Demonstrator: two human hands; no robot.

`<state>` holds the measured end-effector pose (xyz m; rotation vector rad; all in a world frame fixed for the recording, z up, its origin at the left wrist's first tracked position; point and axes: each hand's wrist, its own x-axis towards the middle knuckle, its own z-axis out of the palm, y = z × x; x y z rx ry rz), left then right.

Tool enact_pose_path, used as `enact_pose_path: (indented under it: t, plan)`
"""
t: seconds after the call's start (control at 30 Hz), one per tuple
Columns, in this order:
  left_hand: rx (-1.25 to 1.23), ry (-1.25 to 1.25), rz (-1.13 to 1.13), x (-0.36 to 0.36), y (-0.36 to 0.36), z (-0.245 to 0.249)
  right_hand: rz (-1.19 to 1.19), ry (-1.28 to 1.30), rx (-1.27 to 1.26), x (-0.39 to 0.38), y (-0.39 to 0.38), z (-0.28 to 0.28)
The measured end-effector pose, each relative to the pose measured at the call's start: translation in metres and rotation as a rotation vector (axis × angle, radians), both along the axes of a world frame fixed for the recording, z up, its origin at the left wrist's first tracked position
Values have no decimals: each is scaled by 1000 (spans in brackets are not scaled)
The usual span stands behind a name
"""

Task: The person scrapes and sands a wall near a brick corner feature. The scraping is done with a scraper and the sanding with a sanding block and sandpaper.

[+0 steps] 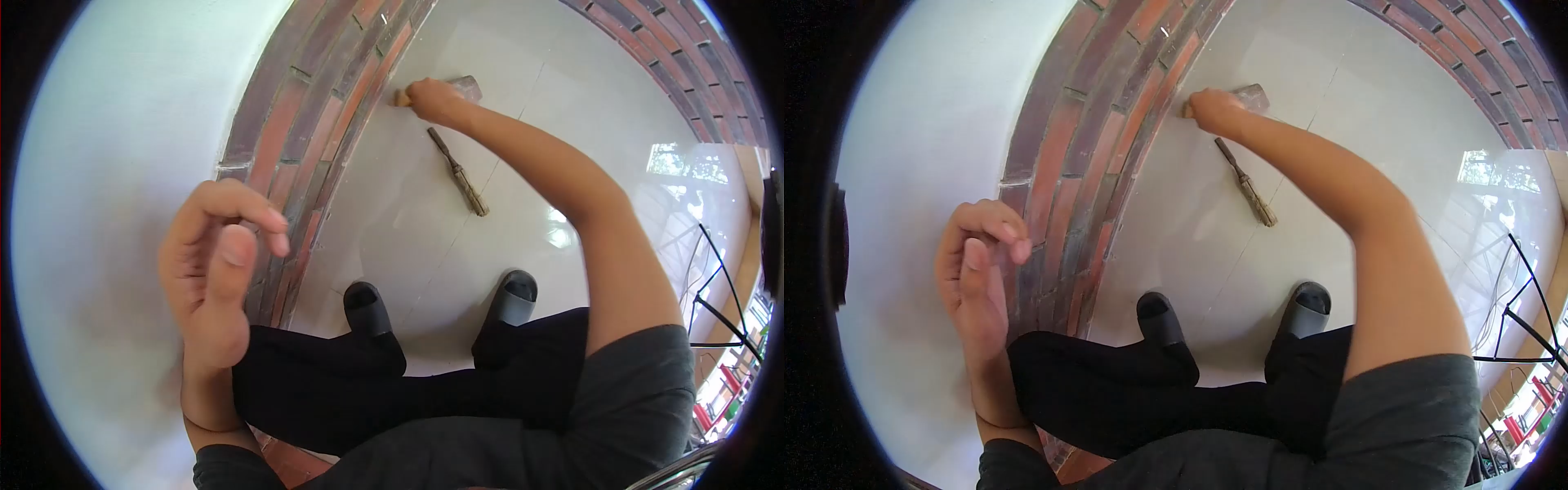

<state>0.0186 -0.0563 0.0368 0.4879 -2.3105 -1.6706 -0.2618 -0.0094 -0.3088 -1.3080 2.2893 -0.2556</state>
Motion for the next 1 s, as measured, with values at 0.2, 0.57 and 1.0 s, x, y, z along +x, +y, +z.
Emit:
enact_pose_path:
  t: [0.2,0.57,1.0]
  plan:
    - [-42,38,-76,1,10,1,78,-6,51,-8,-21,10]
    - [-123,30,-69,20,9,9,28,-20,-2,9,-4,10]
    - [-118,114,48,42,-4,26,126,31,100,21,-4,30]
